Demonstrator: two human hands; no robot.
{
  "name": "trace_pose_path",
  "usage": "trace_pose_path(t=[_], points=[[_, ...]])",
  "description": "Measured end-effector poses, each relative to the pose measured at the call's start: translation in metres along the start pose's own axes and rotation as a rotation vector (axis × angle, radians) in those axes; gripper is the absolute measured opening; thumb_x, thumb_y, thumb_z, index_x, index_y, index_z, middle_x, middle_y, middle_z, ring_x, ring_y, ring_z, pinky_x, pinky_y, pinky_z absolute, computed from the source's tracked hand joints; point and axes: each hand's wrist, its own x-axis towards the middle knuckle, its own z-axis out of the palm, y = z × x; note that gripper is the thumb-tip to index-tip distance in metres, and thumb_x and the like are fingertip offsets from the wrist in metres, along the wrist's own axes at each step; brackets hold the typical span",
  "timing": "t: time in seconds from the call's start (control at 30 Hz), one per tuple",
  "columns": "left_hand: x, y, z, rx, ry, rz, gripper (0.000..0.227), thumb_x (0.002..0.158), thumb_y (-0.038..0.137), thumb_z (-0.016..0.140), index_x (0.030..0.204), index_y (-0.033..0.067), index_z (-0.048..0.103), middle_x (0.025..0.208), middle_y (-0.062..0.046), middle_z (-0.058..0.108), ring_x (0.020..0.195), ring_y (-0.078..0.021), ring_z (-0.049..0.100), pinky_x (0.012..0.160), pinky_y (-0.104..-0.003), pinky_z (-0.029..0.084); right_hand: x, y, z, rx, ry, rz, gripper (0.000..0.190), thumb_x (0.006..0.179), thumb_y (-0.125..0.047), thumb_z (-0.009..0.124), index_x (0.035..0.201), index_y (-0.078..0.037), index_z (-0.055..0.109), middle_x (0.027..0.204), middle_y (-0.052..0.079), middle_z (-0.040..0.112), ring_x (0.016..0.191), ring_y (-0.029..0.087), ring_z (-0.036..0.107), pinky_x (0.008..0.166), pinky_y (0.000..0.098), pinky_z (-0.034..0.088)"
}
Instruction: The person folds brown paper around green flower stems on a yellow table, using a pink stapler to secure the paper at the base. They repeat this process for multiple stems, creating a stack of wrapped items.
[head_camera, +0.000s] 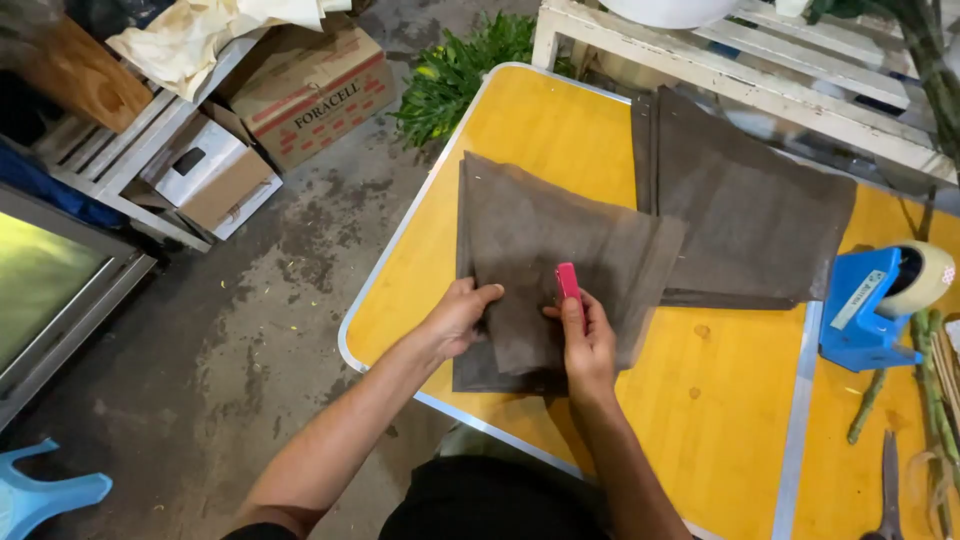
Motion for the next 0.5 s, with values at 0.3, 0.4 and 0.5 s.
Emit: trace_pose_path(t=[0.3, 0.4, 0.5], points=[[-0.032, 0.024, -0.006, 0.093, 0.017, -0.013, 0.062, 0.087, 0.021, 0.085, 0.129, -0.0132, 0.056, 0.094, -0.02, 0.069, 0.079, -0.0265, 0.07, 0.06, -0.043, 0.061, -0.005, -0.005, -0.007, -0.058, -0.008, -0.055, 0.042, 0.105, -0.028, 0.063, 0.13, 0.006, 0.063, 0.094, 0.019, 0.074, 0.093, 0.025, 0.075, 0.096, 0.0407, 0.055], [-0.023, 0.014, -0.013, 0.076, 0.027, 0.005, 0.036, 0.085, 0.015, 0.084, 0.104, -0.0075, 0.063, 0.073, -0.008, 0.062, 0.057, -0.0178, 0.063, 0.048, -0.032, 0.056, -0.007, 0.004, -0.004, -0.025, 0.034, -0.055, 0.04, 0.1, -0.015, 0.069, 0.133, 0.006, 0.062, 0.104, 0.02, 0.071, 0.097, 0.025, 0.074, 0.096, 0.0394, 0.057], [-0.011, 0.002, -0.013, 0.058, 0.032, 0.041, 0.023, 0.085, 0.012, 0.083, 0.092, -0.0014, 0.066, 0.064, -0.005, 0.057, 0.049, -0.0125, 0.058, 0.042, -0.026, 0.051, -0.007, -0.009, 0.006, -0.002, 0.021, -0.052, 0.048, 0.095, -0.014, 0.075, 0.136, 0.007, 0.06, 0.106, 0.019, 0.071, 0.097, 0.024, 0.074, 0.097, 0.0387, 0.057]])
